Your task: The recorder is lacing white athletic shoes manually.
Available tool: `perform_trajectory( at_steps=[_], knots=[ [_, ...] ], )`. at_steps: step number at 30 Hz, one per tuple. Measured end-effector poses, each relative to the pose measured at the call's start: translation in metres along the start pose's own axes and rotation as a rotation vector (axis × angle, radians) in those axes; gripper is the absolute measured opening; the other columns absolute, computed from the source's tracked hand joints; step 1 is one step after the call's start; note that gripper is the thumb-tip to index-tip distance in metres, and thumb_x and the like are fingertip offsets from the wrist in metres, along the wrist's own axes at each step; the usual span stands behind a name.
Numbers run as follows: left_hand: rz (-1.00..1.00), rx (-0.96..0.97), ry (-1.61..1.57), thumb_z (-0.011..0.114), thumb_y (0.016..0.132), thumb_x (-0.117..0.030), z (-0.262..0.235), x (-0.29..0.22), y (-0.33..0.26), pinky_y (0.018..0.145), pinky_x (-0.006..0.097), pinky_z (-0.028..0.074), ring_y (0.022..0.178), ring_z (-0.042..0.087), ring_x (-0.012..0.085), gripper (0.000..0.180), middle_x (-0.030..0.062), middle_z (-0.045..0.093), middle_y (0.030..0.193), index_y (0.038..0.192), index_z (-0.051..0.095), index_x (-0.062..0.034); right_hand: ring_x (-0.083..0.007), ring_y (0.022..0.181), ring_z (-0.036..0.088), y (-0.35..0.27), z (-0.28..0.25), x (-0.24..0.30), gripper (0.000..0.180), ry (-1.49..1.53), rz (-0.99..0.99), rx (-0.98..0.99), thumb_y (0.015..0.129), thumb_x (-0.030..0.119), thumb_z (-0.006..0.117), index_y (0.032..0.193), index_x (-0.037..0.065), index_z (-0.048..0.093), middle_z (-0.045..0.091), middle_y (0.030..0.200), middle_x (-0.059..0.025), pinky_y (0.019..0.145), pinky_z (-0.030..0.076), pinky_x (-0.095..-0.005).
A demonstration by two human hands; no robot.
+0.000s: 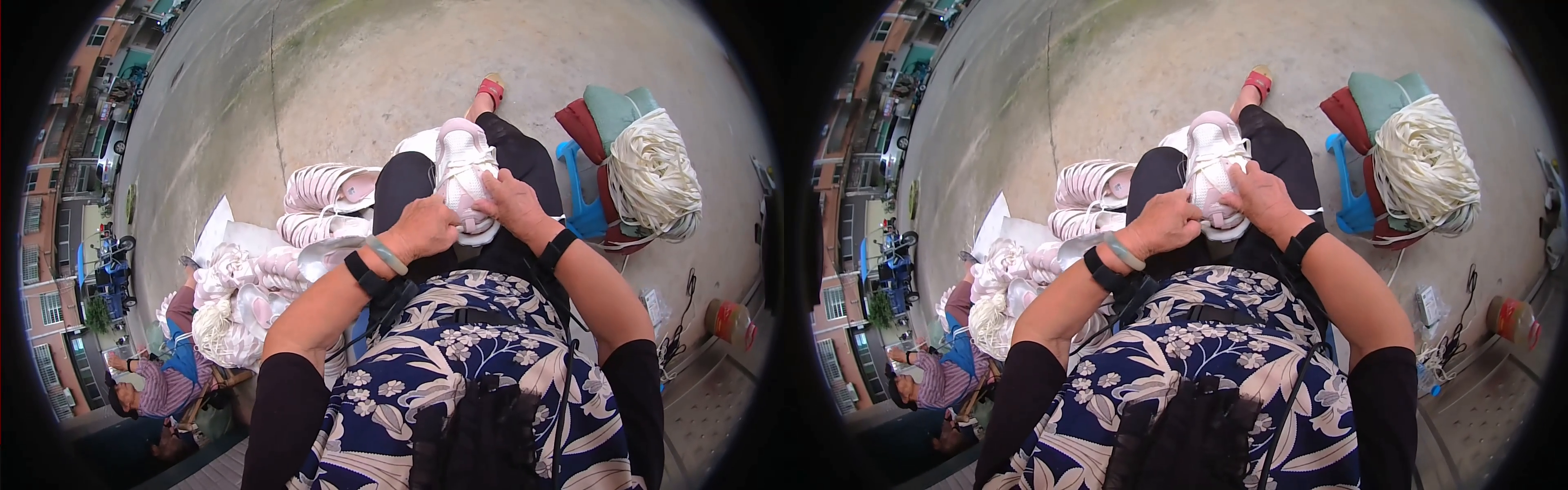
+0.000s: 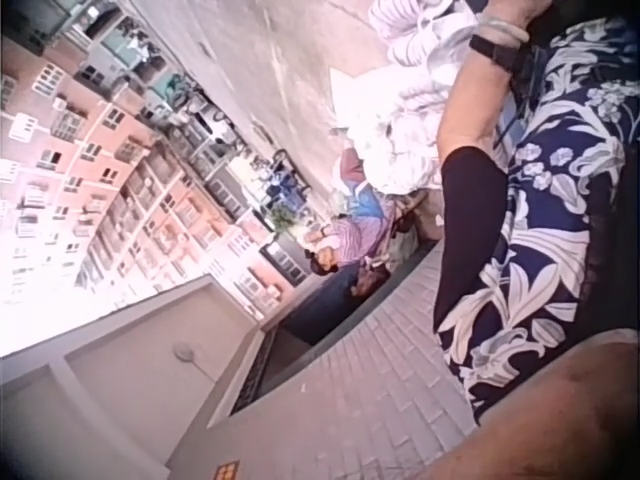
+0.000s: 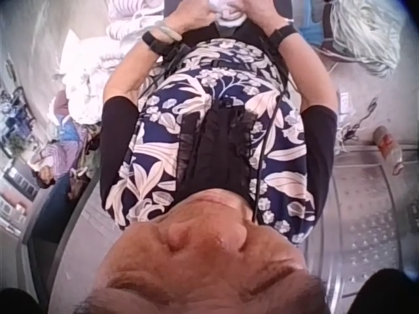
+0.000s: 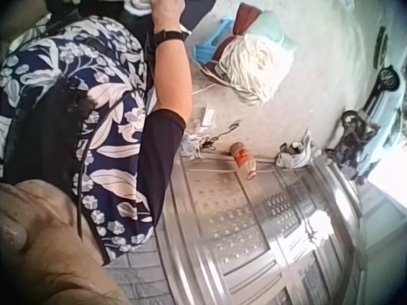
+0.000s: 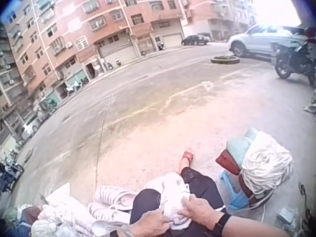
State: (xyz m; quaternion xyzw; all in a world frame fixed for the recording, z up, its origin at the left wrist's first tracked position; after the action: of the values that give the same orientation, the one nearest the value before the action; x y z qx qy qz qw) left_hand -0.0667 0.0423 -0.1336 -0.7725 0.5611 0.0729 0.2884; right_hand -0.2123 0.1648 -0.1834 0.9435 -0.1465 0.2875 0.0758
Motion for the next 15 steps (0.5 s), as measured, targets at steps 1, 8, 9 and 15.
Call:
perform_trajectory(
  at_steps=[1, 8, 9, 15],
  knots=[
    [0.046, -0.024, -0.036, 0.056, 0.068, -0.013, -0.004, 0.001, -0.001, 0.075, 0.038, 0.047, 0.084, 0.058, 0.0349, 0.015, 0.0199, 0.058, 0.093, 0.067, 0.063, -0.0006, -0.0353, 0.079, 0.056, 0.000, -0.002, -0.001, 0.043, 0.004, 0.014, 0.016, 0.076, 0.034, 0.065, 0.105, 0.006, 0.049, 0.049, 0.088, -0.0164, 0.066, 0.046, -0.0414],
    [0.478, -0.200, -0.806, 0.055, 0.078, -0.005, -0.056, -0.018, -0.005, 0.091, 0.032, 0.036, 0.100, 0.052, 0.0213, 0.011, 0.0138, 0.056, 0.115, 0.068, 0.054, -0.0003, -0.0369, 0.085, 0.057, 0.007, -0.007, 0.002, 0.043, 0.030, 0.033, 0.113, 0.077, 0.034, 0.064, 0.105, 0.005, 0.049, 0.051, 0.094, -0.0197, 0.071, 0.048, -0.0421],
    [0.506, -0.168, -0.888, 0.052, 0.082, -0.005, -0.060, -0.024, -0.005, 0.091, 0.031, 0.036, 0.098, 0.052, 0.0179, 0.013, 0.0129, 0.059, 0.109, 0.071, 0.053, 0.0006, -0.0369, 0.085, 0.057, 0.008, -0.005, 0.002, 0.043, 0.027, 0.038, 0.116, 0.077, 0.034, 0.064, 0.105, 0.005, 0.049, 0.051, 0.094, -0.0197, 0.071, 0.048, -0.0421],
    [0.357, 0.037, -0.996, 0.051, 0.083, -0.009, -0.076, -0.025, -0.032, 0.068, 0.025, 0.043, 0.073, 0.055, 0.0146, 0.016, 0.0089, 0.062, 0.083, 0.079, 0.061, 0.0036, -0.0369, 0.083, 0.057, 0.009, -0.006, -0.001, 0.043, 0.023, 0.027, 0.109, 0.076, 0.034, 0.065, 0.103, 0.004, 0.049, 0.052, 0.092, -0.0197, 0.070, 0.048, -0.0423]
  ],
)
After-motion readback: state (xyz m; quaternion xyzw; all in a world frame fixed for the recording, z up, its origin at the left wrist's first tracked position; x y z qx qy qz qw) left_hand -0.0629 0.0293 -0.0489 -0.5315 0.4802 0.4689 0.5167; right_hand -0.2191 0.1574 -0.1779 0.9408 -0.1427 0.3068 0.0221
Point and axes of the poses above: each hand's wrist, its own y-axis towards the middle knuckle, its own z-axis out of the palm, x = y × z, the point moved 1 cm from there along y, towards the middle knuckle
